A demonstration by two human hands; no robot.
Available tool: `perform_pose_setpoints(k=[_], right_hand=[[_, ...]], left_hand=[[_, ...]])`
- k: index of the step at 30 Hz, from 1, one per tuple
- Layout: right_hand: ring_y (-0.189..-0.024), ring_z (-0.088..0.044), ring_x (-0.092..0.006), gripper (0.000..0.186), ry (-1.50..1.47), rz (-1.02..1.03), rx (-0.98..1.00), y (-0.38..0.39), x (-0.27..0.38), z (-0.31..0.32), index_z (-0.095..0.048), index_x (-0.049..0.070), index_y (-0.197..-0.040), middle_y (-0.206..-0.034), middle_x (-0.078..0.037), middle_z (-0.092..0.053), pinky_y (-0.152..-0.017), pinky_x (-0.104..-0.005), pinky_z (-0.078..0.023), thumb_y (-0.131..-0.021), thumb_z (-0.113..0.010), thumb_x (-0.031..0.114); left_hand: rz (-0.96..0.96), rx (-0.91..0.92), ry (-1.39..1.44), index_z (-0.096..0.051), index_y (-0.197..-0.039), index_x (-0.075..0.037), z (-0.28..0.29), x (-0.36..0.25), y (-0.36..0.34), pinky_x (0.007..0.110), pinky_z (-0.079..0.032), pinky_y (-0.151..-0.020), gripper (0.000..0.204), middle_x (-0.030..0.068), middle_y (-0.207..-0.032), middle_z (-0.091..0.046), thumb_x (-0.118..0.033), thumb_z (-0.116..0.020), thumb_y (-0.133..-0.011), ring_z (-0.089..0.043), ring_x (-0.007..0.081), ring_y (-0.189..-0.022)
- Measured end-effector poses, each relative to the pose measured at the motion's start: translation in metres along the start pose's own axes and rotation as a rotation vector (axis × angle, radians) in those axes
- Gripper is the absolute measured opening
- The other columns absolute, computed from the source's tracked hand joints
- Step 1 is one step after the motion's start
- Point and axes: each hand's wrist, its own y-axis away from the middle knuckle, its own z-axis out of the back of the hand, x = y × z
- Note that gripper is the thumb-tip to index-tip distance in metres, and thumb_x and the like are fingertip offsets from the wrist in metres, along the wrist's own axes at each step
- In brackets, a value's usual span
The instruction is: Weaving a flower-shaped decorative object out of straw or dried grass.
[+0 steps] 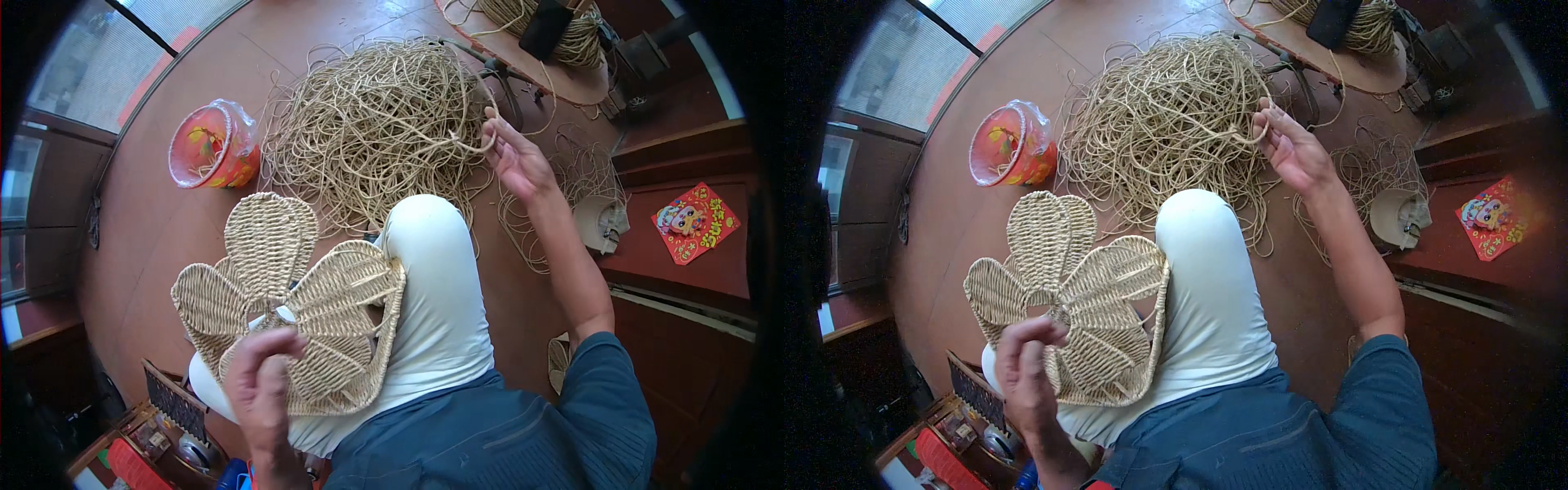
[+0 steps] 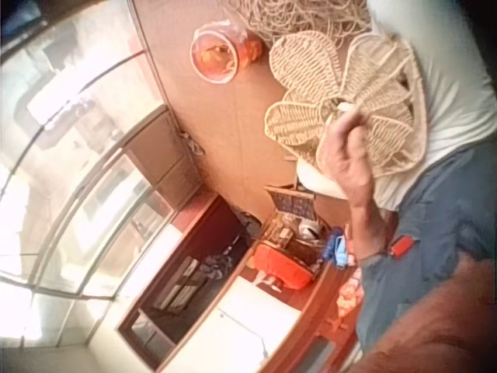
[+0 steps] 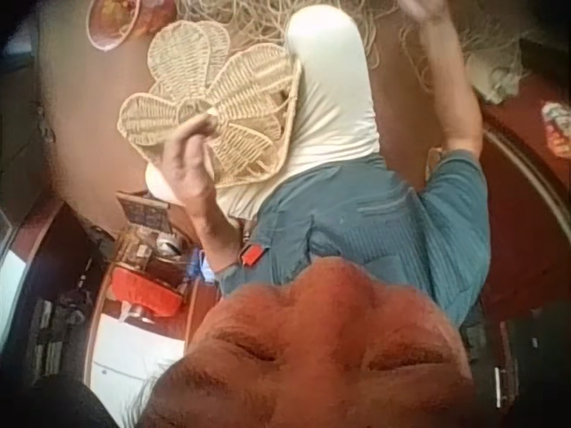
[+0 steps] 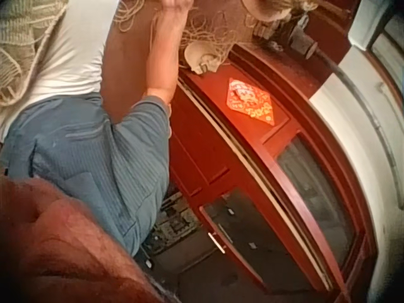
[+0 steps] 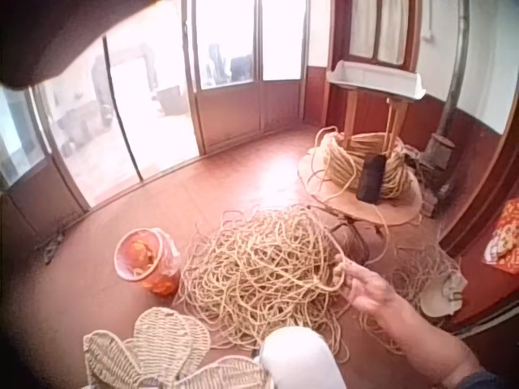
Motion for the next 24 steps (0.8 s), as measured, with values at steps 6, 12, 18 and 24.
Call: perform_pose_setpoints(k=[6, 12, 18, 24], right_hand=[[-0.108, -0.077, -0.0227, 0.026, -0.018, -0.072, 0.36, 0.138, -0.055, -0.115, -0.063, 0.005, -0.133, -0.116, -0.01, -0.073, -0.096, -0.0376, -0.064, -0.108, -0.068, 0.003], [-0.115, -0.075, -0.0223, 0.014, -0.035, -0.12, 0.506, 0.185, -0.092, -0.163, -0.065, 0.006, -0.118, -0.116, -0.01, -0.073, -0.098, -0.038, -0.063, -0.105, -0.071, 0.002], [-0.106, -0.073, -0.0182, 0.028, 0.658, -0.335, 0.4, 0.191, -0.071, -0.156, -0.069, 0.0, -0.121, -0.111, -0.011, -0.074, -0.097, -0.0336, -0.062, -0.113, -0.065, 0.027], [-0.126, -0.071, -0.0274, 0.07, 0.361, -0.502, 0.596, 0.203, -0.1, -0.164, -0.046, -0.009, -0.159, -0.142, -0.02, -0.068, -0.11, -0.0391, -0.057, -0.11, -0.062, 0.039]], left_hand=[[-0.045, 0.312, -0.035, -0.053, -0.154, -0.001, -0.08, -0.011, -0.007, 0.035, -0.055, -0.104, 0.059, 0.0121, -0.14, -0.067, -0.003, -0.072, -0.099, -0.068, 0.0189, -0.115], [0.016, 0.376, -0.129, -0.058, -0.149, -0.002, -0.096, -0.016, 0.005, 0.03, -0.056, -0.083, 0.048, 0.0056, -0.109, -0.07, -0.005, -0.072, -0.103, -0.069, 0.0127, -0.097], [0.078, 0.091, 0.321, -0.067, -0.128, 0.002, -0.049, -0.023, 0.001, 0.026, -0.049, -0.069, 0.041, 0.0019, -0.079, -0.063, -0.034, -0.051, -0.119, -0.059, 0.009, -0.071], [0.011, 0.288, 0.247, -0.071, -0.123, -0.001, -0.037, -0.036, 0.021, 0.024, -0.039, -0.06, 0.044, 0.0007, -0.074, -0.061, -0.039, -0.05, -0.12, -0.051, 0.0056, -0.062]])
